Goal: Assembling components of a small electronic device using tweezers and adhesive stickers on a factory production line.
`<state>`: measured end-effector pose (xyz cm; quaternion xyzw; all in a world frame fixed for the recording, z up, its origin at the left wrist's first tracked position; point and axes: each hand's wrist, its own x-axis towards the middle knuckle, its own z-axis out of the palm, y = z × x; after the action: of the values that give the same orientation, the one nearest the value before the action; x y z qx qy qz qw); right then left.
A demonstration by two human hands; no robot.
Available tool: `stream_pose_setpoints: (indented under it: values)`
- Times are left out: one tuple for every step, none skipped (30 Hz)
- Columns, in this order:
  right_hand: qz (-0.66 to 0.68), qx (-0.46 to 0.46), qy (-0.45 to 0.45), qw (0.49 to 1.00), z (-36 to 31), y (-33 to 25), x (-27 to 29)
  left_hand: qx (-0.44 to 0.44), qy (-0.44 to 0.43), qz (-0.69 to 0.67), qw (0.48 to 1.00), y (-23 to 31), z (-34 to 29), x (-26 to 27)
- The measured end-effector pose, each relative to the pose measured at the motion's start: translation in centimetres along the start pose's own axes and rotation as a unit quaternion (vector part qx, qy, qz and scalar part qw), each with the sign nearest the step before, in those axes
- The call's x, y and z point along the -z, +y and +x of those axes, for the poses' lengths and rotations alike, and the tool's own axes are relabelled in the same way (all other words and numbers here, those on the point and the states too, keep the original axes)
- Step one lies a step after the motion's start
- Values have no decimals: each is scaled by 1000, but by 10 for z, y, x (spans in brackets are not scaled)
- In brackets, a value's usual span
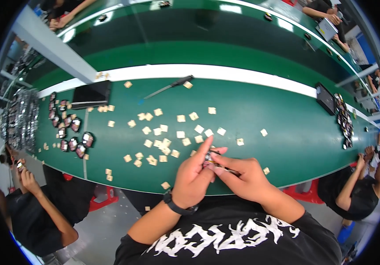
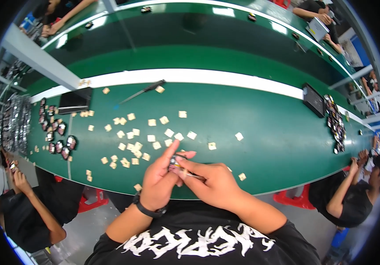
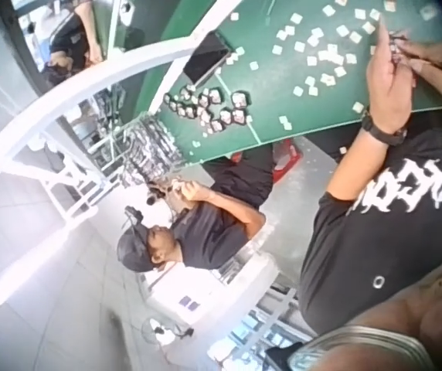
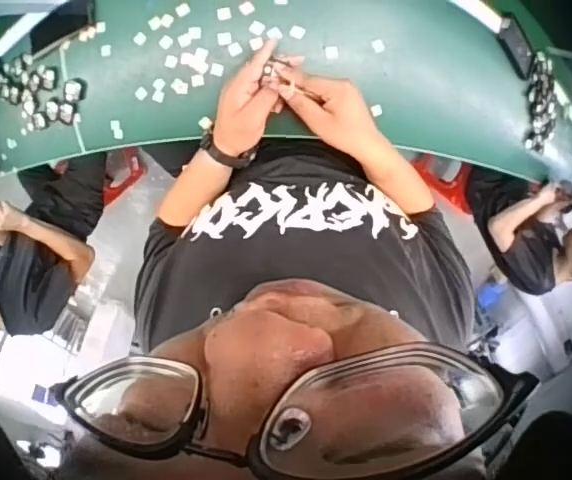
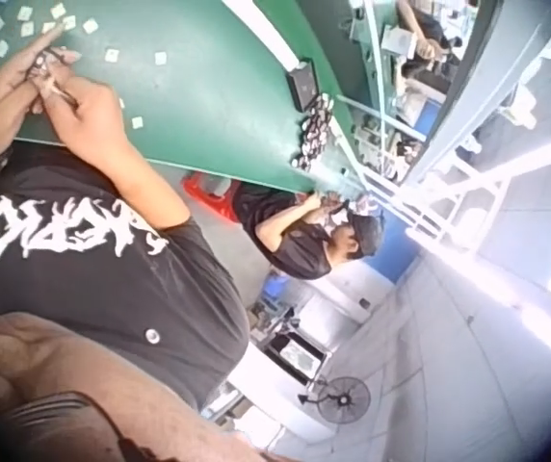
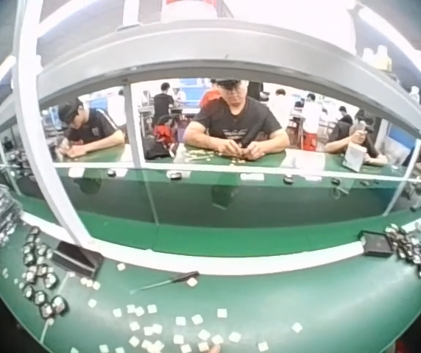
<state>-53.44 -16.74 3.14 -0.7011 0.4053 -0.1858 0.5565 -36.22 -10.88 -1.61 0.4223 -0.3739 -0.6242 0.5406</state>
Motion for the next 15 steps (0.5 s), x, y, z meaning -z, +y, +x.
stream_pose_setpoints:
  values:
    - [6, 16, -9, 1000, 0, -1, 2, 1, 8, -8, 1000, -1, 1, -1]
    - [76, 2, -13, 997, 1, 0, 4, -8, 9, -28, 1000, -4, 1, -3]
    - [143, -13, -20, 989, 1, 1, 8, 1, 1, -14, 1000, -3, 1, -2]
    - [143, 6, -4, 990, -1, 6, 13, 23, 14, 13, 1000, -1, 0, -3]
    - [145, 24, 11, 989, -5, 14, 22, 47, 28, 39, 998, 1, -1, -7]
    - [113, 28, 57, 992, -11, 17, 32, -14, 44, -11, 999, 4, 1, -12]
    - [82, 30, 104, 991, -18, 21, 46, -38, 51, 8, 998, 5, 1, -11]
    - [60, 2, 161, 985, -24, 25, 63, -35, 53, 21, 998, 6, 0, -10]
    - [40, -27, 216, 975, -29, 32, 84, -31, 57, 35, 997, 6, -3, -7]
    - [-9, -40, 285, 958, -32, 44, 110, -34, 69, 40, 996, 12, -7, -4]
    - [-58, -53, 357, 931, -37, 63, 142, -12, 61, 34, 997, 20, -10, -2]
    - [-132, -48, 399, 906, -46, 91, 182, 8, 54, 26, 998, 27, -13, 1]
    - [-203, -41, 439, 874, -58, 121, 224, 5, 62, 28, 998, 34, -18, 7]
    - [-342, -53, 478, 808, -80, 153, 266, -11, 64, 57, 996, 41, -24, 13]
    - [-473, -63, 504, 720, -100, 176, 300, -27, 67, 84, 994, 47, -30, 22]
